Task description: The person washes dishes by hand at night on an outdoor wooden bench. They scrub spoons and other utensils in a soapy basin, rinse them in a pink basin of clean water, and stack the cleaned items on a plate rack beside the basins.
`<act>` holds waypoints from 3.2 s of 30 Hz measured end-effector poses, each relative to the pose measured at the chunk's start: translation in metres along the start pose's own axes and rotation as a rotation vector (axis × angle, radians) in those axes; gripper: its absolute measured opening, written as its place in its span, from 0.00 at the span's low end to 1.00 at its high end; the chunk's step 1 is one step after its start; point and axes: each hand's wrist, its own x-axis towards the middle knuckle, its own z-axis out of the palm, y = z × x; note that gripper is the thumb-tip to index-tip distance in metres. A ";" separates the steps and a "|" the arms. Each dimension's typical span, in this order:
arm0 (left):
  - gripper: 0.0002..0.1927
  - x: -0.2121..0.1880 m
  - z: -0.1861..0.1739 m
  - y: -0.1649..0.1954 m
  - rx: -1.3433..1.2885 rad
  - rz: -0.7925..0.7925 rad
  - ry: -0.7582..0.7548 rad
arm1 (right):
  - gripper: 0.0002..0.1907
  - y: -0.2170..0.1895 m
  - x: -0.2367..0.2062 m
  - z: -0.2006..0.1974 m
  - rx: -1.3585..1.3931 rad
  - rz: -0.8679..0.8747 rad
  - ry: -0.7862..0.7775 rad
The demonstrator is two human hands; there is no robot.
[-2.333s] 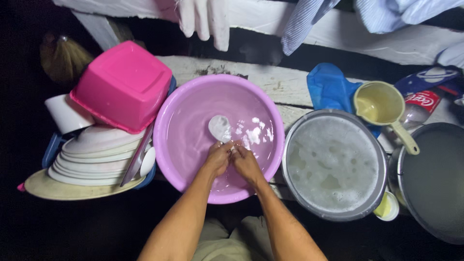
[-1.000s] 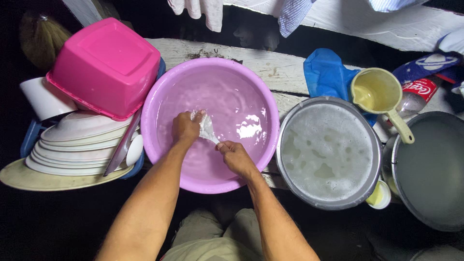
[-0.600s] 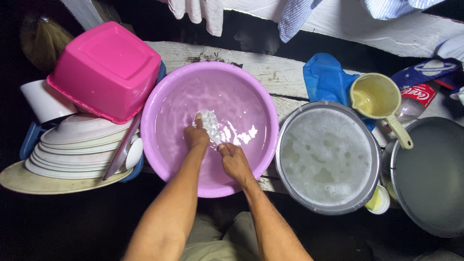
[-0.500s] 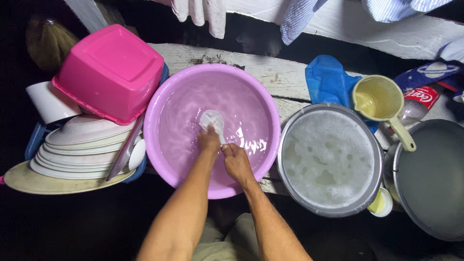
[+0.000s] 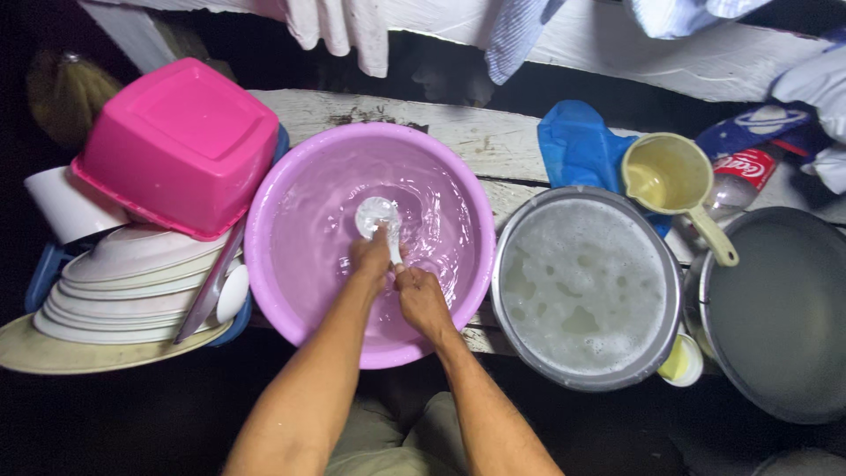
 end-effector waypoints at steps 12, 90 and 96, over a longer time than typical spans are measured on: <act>0.14 -0.005 -0.032 0.023 -0.211 0.235 -0.160 | 0.31 -0.010 -0.011 -0.007 -0.016 0.100 -0.078; 0.15 -0.027 -0.059 -0.011 -0.239 0.025 -0.136 | 0.23 -0.032 -0.011 0.048 -0.163 -0.001 -0.062; 0.16 -0.031 -0.051 -0.007 -0.304 0.134 -0.223 | 0.22 -0.022 -0.002 0.048 -0.033 -0.046 -0.086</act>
